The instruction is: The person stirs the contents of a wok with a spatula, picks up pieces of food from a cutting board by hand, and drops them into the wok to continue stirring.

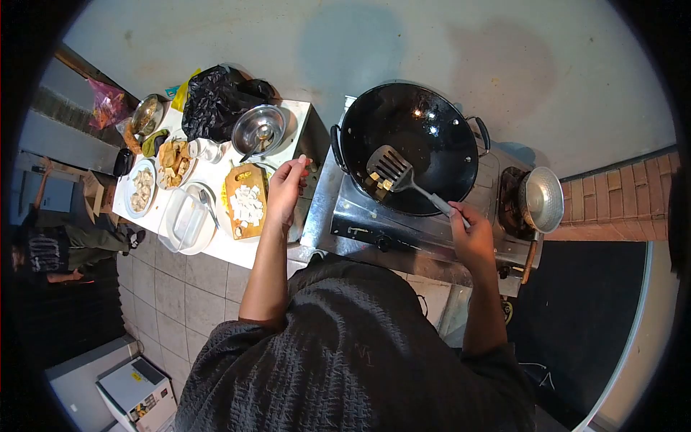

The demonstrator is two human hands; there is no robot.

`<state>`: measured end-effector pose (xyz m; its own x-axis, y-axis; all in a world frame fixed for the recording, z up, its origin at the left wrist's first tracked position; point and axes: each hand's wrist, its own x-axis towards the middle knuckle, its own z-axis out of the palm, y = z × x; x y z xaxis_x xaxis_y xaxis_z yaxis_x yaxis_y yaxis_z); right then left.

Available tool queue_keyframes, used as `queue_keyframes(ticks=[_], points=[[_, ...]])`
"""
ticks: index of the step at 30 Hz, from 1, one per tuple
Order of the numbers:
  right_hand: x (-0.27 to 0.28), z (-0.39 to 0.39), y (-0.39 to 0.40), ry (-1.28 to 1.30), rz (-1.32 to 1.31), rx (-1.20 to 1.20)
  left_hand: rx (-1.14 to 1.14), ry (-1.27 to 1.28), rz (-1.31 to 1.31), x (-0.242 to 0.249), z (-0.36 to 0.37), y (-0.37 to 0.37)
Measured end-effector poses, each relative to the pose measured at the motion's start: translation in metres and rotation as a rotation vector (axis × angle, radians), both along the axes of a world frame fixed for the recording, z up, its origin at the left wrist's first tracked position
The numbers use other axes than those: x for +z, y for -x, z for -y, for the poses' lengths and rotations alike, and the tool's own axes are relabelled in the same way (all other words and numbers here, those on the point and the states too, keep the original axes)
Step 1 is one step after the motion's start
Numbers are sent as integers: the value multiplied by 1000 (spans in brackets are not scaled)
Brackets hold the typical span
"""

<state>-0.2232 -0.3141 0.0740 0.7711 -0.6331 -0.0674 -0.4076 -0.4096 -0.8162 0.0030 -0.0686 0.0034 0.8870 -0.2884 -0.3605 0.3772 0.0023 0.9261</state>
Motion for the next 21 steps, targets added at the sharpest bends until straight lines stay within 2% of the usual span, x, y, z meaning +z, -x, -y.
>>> queue_keyframes(ticks=[13,16,19,21], points=[[-11,0,-13,-67,44,-27,-5,24,-8,3,1,1],[-7,4,-11,-87,-18,-50,8,38,-3,3,-1,1],[-12,8,-11,-174,-26,-69,12,38,4,2,0,2],[-14,8,-13,-366,-22,-130,9,35,5,1,1,2]])
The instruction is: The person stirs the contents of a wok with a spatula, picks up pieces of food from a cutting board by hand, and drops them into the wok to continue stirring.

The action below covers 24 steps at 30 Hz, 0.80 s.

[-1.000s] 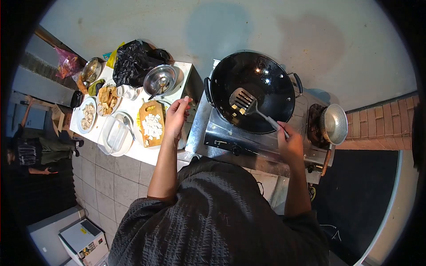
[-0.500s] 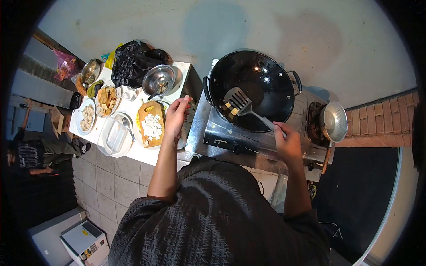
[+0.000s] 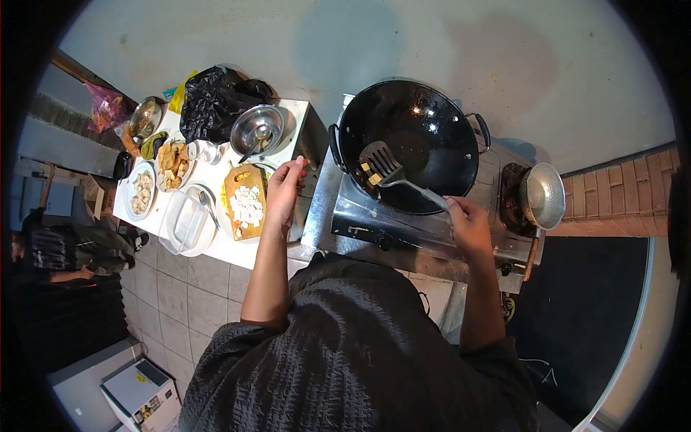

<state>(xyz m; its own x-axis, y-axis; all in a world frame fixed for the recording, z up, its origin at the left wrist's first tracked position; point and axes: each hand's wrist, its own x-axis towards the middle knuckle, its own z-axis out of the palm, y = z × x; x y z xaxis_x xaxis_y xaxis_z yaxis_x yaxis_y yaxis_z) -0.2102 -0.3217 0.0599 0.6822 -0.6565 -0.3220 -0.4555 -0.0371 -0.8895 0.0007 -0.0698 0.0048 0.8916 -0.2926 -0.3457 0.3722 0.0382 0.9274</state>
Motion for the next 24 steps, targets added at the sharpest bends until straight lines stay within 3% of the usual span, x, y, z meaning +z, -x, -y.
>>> queue_keyframes(ticks=[6,16,18,24], points=[[3,-1,0,-129,40,-37,5,5,-4,1,-2,-2],[-4,-13,-2,-116,97,-56,-20,0,-11,-4,1,-5],[-1,-14,-2,-276,106,-83,-17,-3,-5,-3,2,-4],[-9,-25,-12,-114,127,-71,-17,4,-4,4,6,0]])
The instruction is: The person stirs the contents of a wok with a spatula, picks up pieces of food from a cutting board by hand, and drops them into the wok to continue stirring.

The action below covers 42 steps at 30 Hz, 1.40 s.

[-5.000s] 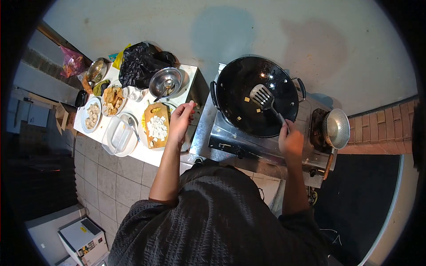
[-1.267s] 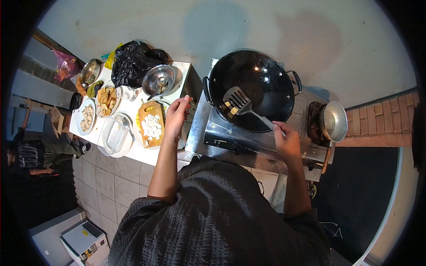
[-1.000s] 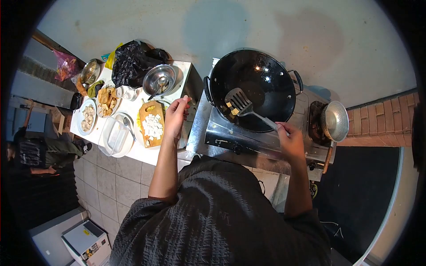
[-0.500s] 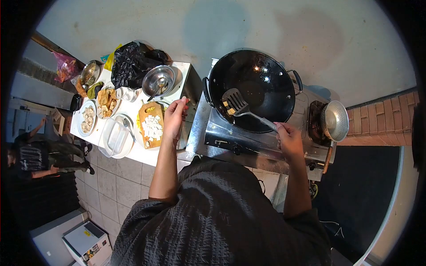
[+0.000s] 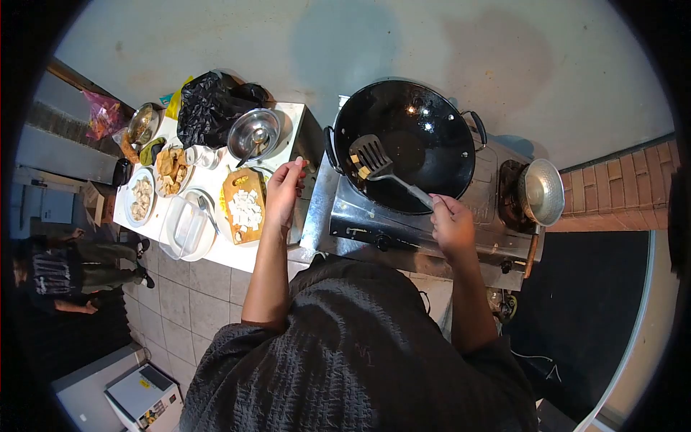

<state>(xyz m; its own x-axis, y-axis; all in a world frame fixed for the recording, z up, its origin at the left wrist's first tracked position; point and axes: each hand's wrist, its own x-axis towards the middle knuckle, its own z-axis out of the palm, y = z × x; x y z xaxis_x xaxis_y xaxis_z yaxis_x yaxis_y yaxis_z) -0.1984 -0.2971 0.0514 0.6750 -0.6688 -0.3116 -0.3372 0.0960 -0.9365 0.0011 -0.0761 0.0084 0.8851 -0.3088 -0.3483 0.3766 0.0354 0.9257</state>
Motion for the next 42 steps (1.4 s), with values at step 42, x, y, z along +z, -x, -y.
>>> queue_keyframes(ticks=[42], points=[[66,32,20,-60,299,-227,-41,11,-8,-1,-2,3]])
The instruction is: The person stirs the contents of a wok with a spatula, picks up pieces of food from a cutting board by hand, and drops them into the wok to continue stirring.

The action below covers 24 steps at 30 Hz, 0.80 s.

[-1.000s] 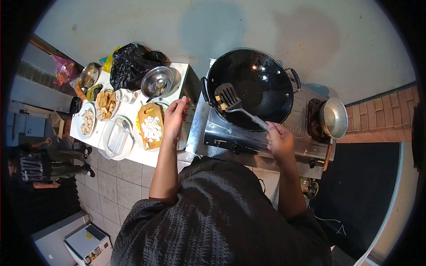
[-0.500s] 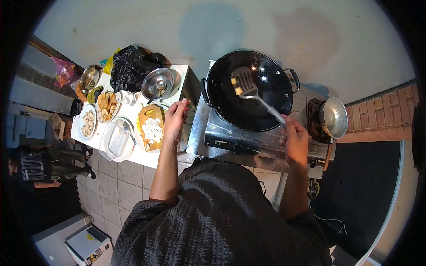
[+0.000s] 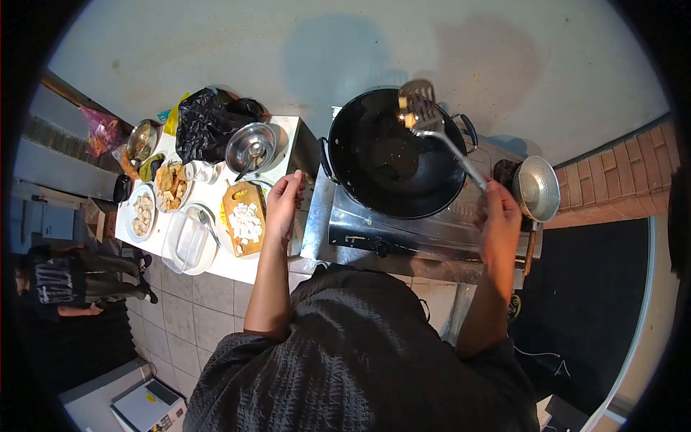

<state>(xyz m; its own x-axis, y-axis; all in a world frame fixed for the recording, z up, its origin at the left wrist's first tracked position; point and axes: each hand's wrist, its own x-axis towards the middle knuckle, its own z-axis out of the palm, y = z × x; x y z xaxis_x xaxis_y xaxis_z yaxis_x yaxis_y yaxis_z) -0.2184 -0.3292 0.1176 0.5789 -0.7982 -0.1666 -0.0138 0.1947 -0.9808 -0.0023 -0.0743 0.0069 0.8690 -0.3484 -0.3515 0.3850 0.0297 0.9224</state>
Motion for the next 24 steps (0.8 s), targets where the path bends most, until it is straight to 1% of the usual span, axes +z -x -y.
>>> queue_keyframes(ticks=[3,4,8,10,11,12,14,16,18,20,22,24], points=[[14,-2,-1,32,46,-24,-7,-7,1,3,4,1],[8,-2,-1,32,47,-28,-10,-18,1,5,6,1],[-49,-3,-4,5,-2,-19,-24,-16,10,3,5,0],[-67,-3,-6,-92,-121,-42,-30,2,15,1,4,-2],[-71,0,-5,-103,-111,-50,-38,17,18,1,3,-2],[-64,0,-4,-104,-112,-50,-38,16,17,1,3,-2],[-29,-2,-1,-35,22,-25,-20,11,7,0,3,-2],[4,-5,0,-3,26,-75,-16,13,1,2,3,-2],[19,-3,3,60,95,-68,-11,21,1,3,5,-1],[4,-1,3,82,124,-62,-3,-2,0,4,6,0],[-24,-2,1,25,55,-90,-21,1,5,-1,4,-2],[-59,-1,-2,12,30,-53,-38,3,10,-2,2,-3]])
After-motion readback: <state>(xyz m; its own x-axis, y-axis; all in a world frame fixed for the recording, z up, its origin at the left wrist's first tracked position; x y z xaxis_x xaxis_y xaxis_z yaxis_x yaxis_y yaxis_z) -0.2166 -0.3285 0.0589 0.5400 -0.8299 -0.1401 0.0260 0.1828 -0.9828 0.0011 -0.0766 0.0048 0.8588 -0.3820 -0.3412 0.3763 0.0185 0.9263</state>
